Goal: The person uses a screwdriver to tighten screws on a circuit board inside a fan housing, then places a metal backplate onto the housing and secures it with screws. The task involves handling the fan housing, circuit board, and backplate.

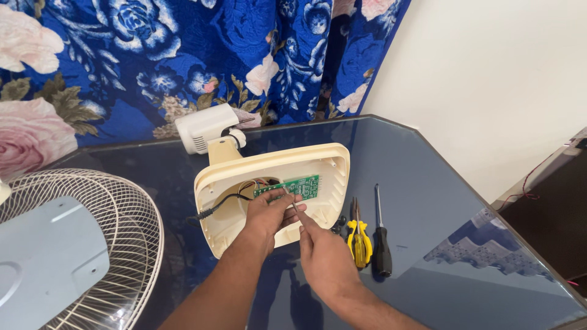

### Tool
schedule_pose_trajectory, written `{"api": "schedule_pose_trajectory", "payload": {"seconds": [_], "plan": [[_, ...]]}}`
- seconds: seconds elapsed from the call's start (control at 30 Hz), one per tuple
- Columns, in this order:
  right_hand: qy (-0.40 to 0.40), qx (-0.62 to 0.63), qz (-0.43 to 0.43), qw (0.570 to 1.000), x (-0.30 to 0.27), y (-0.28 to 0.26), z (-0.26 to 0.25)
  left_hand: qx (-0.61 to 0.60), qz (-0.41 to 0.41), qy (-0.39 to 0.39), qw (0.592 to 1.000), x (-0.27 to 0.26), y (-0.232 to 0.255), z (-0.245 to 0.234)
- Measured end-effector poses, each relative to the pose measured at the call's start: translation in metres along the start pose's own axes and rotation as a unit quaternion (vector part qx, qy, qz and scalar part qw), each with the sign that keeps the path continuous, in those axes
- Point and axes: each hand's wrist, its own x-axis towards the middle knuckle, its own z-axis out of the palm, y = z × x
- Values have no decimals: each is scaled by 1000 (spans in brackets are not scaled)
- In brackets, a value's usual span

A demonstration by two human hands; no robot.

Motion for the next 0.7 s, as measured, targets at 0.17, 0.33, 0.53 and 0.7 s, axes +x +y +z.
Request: {"api": "schedule_pose_trajectory", "payload": {"seconds": [0.17, 0.33, 0.53, 0.7], "plan": [[3, -60, 5, 998, -10, -3, 1, 3, 11, -7, 1000, -6, 1, -2], [-13, -60, 23, 998, -31, 9, 11, 28, 13, -11, 999, -23, -7, -5], [-55, -44, 28, 997, -53, 45, 28, 50, 1, -21, 999, -38, -42, -13], [-164, -42, 99, 981, -61, 73, 27, 65, -29, -42, 997, -42, -83, -7]]}}
